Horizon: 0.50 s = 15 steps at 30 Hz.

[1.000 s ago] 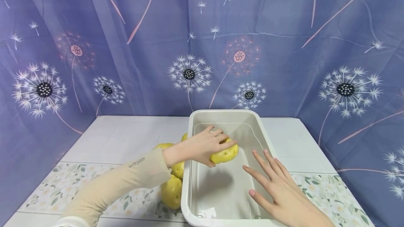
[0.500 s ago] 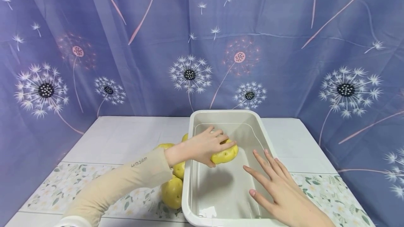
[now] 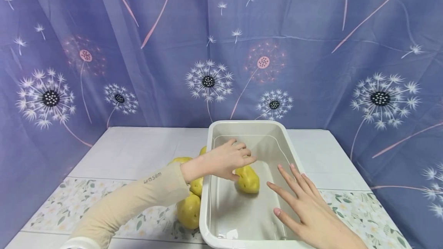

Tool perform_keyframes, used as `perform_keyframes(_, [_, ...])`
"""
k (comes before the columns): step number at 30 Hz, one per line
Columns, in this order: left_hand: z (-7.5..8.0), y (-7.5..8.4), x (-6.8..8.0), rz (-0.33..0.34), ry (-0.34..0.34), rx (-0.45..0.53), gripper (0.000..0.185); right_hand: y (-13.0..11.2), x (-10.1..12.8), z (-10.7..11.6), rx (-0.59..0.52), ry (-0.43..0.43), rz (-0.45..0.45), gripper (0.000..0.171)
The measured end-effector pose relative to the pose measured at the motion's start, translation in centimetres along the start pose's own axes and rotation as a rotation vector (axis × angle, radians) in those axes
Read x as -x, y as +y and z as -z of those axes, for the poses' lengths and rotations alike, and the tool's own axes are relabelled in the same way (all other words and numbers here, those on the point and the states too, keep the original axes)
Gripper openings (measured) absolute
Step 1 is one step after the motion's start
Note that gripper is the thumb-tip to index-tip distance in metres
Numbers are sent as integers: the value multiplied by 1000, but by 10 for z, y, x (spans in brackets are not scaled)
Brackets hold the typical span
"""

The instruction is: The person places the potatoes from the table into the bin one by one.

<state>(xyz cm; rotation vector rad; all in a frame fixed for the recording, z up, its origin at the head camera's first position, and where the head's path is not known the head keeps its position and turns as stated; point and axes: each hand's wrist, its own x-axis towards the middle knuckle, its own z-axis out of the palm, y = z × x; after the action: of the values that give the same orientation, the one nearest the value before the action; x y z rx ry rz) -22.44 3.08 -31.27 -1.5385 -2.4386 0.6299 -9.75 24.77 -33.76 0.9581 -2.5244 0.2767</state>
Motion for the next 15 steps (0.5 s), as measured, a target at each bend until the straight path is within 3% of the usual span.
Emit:
perform_keyframes(6, [2, -1, 2, -21, 17, -23, 59, 2, 0, -1, -7, 8, 13, 53])
perform_keyframes(15, [1, -5, 12, 8, 121, 24, 51, 2, -1, -1, -3, -3, 6, 54])
